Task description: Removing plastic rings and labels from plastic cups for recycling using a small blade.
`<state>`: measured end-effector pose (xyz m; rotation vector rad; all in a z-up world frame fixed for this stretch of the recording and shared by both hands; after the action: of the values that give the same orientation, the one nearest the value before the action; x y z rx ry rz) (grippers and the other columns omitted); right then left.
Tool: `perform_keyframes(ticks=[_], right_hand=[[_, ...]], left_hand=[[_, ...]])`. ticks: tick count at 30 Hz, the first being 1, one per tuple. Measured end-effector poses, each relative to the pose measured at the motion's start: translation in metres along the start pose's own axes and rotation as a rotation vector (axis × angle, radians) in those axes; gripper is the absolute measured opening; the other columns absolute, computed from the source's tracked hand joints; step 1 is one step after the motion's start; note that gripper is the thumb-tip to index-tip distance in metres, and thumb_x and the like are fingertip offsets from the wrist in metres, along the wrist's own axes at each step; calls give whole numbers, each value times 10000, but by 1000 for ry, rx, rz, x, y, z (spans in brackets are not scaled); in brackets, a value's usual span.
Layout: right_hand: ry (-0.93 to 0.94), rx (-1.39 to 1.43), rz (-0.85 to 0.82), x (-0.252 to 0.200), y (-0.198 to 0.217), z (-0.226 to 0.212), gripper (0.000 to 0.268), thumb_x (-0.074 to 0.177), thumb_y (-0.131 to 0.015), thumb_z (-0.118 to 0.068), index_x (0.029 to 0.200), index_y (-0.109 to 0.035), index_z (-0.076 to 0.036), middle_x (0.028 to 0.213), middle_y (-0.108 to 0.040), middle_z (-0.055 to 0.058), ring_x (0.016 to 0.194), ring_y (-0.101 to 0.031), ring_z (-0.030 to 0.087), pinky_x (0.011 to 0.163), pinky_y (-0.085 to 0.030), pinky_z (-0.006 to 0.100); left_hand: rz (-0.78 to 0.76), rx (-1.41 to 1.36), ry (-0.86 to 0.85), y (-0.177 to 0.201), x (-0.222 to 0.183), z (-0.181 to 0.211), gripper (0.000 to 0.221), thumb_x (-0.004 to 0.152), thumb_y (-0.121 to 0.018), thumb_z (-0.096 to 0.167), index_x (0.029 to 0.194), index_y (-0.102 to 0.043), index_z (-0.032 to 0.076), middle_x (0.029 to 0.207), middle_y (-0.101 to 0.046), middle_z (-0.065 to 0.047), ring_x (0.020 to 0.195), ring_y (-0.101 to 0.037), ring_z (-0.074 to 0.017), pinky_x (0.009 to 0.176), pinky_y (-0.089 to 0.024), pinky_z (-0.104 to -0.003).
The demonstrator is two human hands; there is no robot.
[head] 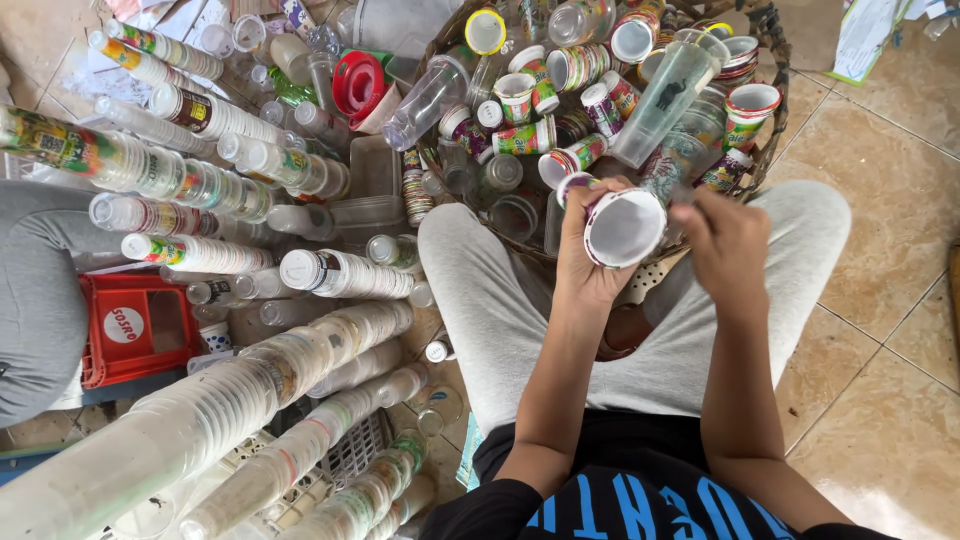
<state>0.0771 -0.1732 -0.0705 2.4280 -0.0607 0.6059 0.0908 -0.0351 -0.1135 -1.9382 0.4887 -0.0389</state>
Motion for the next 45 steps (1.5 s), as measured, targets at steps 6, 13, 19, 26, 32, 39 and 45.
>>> perform_keyframes(ticks=[6,13,19,26,32,39,45], right_hand=[[-34,109,1,-20,20,56,556,1106,-561,-505,752,-549,-77,521,-429,103,473,-413,272,544,-388,383],[147,186,-163,3,-3,-43,451,1027,-631,-388,736,-540,-56,578,-481,169,494,-527,436,489,-438,452],[93,104,-71,10,-1,-55,422,1043,-634,-386,757,-566,-84,584,-512,89,482,-534,303,518,-456,344],[42,18,-67,12,-17,-58,374,1028,-642,-379,815,-580,-77,627,-549,143,574,-612,381,554,-494,416],[-67,-6,-76,14,-25,-53,400,1028,-642,-396,788,-577,-83,602,-550,142,575,-605,381,558,-473,410],[-154,-54,-31,-4,-21,-4,379,1005,-761,-329,1029,-764,49,891,-751,220,859,-716,432,765,-563,456],[-251,92,-203,-9,-26,25,419,1134,-645,-241,859,-597,71,623,-408,44,586,-274,159,582,-259,331]], left_hand=[[37,-43,-65,-25,-6,0,193,879,-598,-58,991,-497,62,934,-567,-22,951,-647,-180,960,-559,-448],[98,-51,-65,-25,-8,-4,199,839,-617,-73,915,-519,83,868,-563,-5,906,-639,-161,943,-571,-408],[115,21,-47,-22,0,3,146,862,-633,-25,904,-555,90,859,-566,17,873,-648,-119,899,-574,-380],[38,303,-41,39,25,68,78,891,-647,165,896,-576,198,907,-608,55,862,-602,-173,677,-512,-504],[120,374,-140,32,17,69,84,861,-639,144,870,-575,197,884,-615,72,836,-608,-160,668,-525,-533],[249,555,-341,24,21,67,132,841,-718,228,861,-670,107,812,-697,-22,795,-705,-179,772,-597,-340],[158,494,-382,31,33,50,206,1011,-620,277,1012,-711,93,1020,-717,-16,908,-681,-132,766,-564,-268]])
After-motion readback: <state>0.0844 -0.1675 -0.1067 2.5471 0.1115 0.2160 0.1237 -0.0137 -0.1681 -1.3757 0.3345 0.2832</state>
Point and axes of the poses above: each hand's wrist, its own x-axis towards the middle knuckle, its own y-axis out of the back of the hand, z = x × y, the point moved 8 cm from there along x, towards the middle knuckle
